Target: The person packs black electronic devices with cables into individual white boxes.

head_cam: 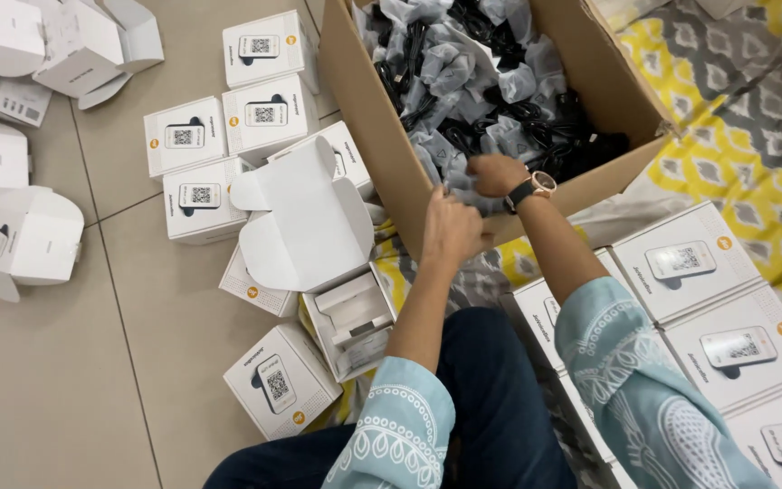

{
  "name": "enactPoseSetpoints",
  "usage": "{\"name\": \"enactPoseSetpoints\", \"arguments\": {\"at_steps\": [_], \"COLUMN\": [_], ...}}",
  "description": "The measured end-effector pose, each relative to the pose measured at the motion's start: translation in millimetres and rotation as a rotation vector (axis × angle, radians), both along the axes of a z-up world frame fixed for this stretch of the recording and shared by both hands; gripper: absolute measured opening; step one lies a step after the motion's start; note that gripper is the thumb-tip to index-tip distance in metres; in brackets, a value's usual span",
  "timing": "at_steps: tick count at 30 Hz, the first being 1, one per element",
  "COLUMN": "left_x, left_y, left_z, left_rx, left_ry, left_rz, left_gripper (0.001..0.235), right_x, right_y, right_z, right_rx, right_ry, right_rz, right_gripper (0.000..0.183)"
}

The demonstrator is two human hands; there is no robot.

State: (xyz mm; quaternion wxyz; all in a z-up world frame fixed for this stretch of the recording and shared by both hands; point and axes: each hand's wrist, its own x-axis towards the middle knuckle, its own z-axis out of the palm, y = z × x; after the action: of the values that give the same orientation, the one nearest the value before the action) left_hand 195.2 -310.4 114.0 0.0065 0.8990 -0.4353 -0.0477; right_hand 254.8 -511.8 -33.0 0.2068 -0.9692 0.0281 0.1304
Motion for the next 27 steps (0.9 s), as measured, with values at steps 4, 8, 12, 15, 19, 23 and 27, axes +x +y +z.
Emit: {"name": "enactPoseSetpoints", "arguments": {"at_steps": [4, 8, 12, 15, 19, 23, 27], "left_x": [5, -2, -3, -4, -3, -1, 0], "left_y": [1, 0, 2, 2, 2, 2, 5], "left_z": [8, 9, 17, 20, 23, 20, 23], "left_rx": [-0.063, -0.088, -0.096, -0.091, -0.040, -0.062, -0.086], "left_ry": [0.022, 0.070, 0.050, 0.060, 0.060, 0.054, 0.045], "left_rz": [0.056, 0.043, 0.058, 0.062, 0.059, 0.055, 0.035], "left_gripper": [0.038, 0.036, 0.031, 0.037, 0.036, 0.037, 0.038], "right_x": [9, -4, -2, 7, 7, 14, 30], "right_y": [10, 10, 15, 11, 0, -13, -7], "right_z": [-2, -5, 21, 27, 42, 33, 29], "right_rx": [-0.031, -0.031, -0.009, 0.152, 0.424, 0.386, 0.038], "right_ry": [0.191, 0.215, -0.090, -0.399, -0.618, -0.494, -0.109], "right_rz": [0.062, 0.093, -0.019, -0.192, -0.331, -0.509, -0.436], "right_gripper": [0.043, 0.038, 0.030, 0.030, 0.029, 0.025, 0.032]}}
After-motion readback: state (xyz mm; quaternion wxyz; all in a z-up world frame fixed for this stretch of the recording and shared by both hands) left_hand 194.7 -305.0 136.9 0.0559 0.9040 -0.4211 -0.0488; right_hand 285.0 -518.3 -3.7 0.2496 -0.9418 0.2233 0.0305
